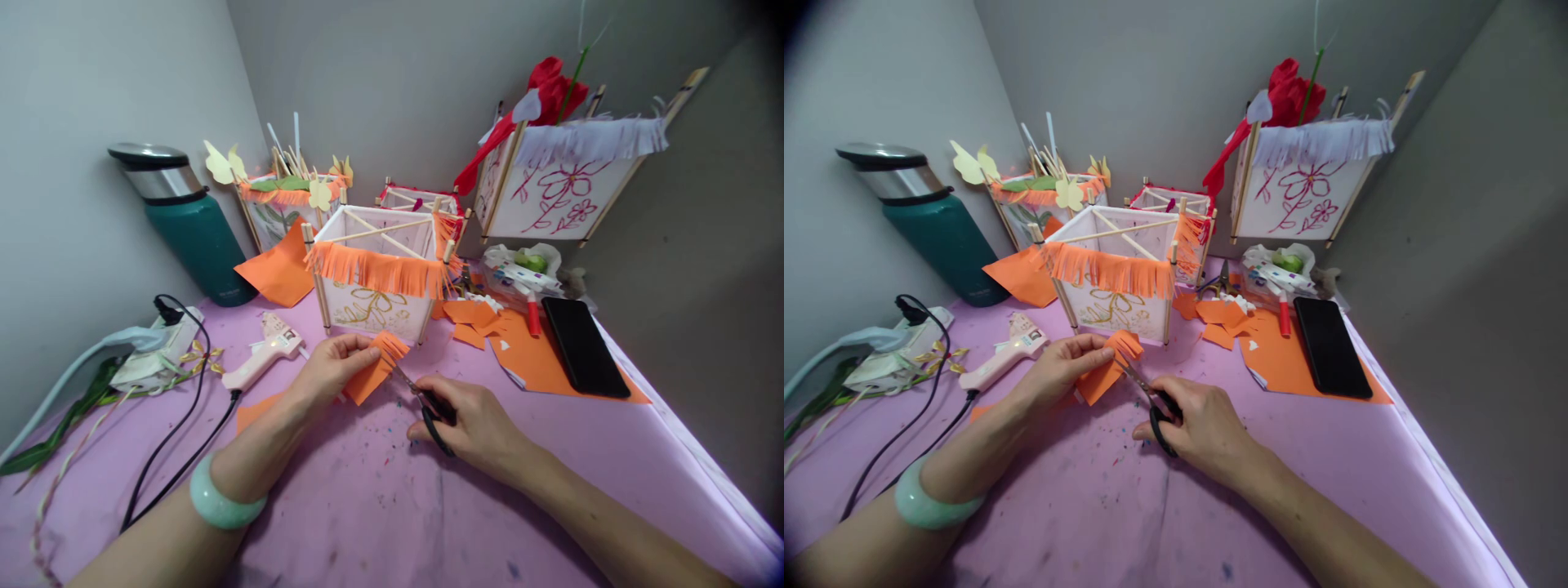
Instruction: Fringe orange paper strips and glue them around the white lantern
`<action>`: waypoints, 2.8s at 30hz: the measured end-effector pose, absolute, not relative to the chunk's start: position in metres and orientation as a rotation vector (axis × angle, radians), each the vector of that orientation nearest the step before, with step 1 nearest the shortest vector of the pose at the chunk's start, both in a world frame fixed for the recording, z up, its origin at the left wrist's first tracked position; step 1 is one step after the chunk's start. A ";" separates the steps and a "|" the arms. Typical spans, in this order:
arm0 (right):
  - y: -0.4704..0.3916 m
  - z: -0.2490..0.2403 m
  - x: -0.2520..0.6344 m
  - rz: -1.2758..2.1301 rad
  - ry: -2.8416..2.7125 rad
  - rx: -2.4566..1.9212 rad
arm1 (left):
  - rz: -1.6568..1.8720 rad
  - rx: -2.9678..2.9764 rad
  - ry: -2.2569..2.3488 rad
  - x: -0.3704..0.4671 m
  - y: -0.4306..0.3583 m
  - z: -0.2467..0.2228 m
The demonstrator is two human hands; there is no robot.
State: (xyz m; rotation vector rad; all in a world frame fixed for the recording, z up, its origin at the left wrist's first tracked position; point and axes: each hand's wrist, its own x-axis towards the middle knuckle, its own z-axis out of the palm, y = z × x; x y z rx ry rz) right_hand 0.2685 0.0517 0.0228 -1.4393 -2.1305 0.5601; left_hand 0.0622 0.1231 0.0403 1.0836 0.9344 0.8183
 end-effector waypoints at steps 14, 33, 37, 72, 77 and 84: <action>0.055 0.016 0.271 0.534 -2.127 -1.428 | 0.803 1.096 0.948 0.061 0.124 0.038; 0.054 0.016 0.270 0.500 -2.118 -1.443 | 0.763 1.159 0.969 0.066 0.119 0.042; 0.054 0.017 0.268 0.507 -2.114 -1.433 | 0.755 1.168 0.949 0.067 0.118 0.042; 0.053 0.023 0.268 0.588 -2.107 -1.482 | 0.782 1.101 0.897 0.062 0.123 0.039; 0.052 0.023 0.267 0.600 -2.113 -1.476 | 0.867 1.053 0.893 0.061 0.126 0.037; 0.052 0.022 0.267 0.594 -2.117 -1.473 | 0.869 1.054 0.887 0.061 0.125 0.036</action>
